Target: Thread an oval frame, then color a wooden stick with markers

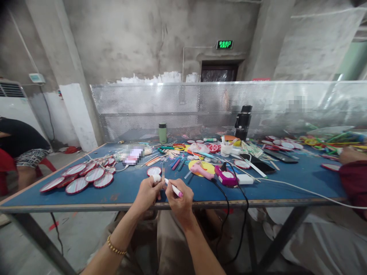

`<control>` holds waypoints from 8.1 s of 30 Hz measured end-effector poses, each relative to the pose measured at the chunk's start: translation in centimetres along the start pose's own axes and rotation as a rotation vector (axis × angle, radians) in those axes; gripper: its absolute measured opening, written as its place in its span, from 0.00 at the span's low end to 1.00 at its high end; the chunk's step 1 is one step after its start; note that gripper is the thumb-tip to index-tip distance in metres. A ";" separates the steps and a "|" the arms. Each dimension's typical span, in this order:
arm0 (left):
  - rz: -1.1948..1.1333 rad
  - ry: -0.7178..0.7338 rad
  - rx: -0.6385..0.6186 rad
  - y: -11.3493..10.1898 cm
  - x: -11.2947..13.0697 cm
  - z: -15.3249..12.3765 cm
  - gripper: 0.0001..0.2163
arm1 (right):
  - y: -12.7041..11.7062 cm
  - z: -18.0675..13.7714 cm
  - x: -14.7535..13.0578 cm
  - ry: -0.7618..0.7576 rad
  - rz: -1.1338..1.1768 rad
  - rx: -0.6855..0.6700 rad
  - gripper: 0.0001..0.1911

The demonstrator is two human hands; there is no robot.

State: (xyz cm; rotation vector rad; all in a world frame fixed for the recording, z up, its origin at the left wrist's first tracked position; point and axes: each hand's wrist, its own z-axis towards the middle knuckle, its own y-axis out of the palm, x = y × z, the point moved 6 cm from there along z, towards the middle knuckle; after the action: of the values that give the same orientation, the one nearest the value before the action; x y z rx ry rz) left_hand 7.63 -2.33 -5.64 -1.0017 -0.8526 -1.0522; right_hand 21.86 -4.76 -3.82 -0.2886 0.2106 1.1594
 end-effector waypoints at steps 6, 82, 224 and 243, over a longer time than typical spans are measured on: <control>-0.011 0.007 0.013 0.0 -0.1 0.0 0.11 | 0.3 0.0 -0.3 -0.033 0.003 -0.046 0.06; 0.013 0.031 0.014 0.0 0.0 0.1 0.12 | 0.4 -0.2 -0.2 -0.043 -0.037 -0.048 0.06; -0.004 0.025 0.007 0.1 -0.1 0.1 0.08 | 0.4 -0.1 -0.2 -0.040 -0.012 -0.052 0.06; -0.027 0.033 -0.008 0.2 -0.3 0.3 0.12 | 0.2 0.1 0.0 -0.018 -0.007 -0.012 0.06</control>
State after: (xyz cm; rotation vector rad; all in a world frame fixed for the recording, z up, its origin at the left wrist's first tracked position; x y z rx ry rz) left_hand 7.66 -1.92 -5.87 -0.9792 -0.8379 -1.0925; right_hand 21.67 -4.65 -3.73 -0.2888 0.1871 1.1562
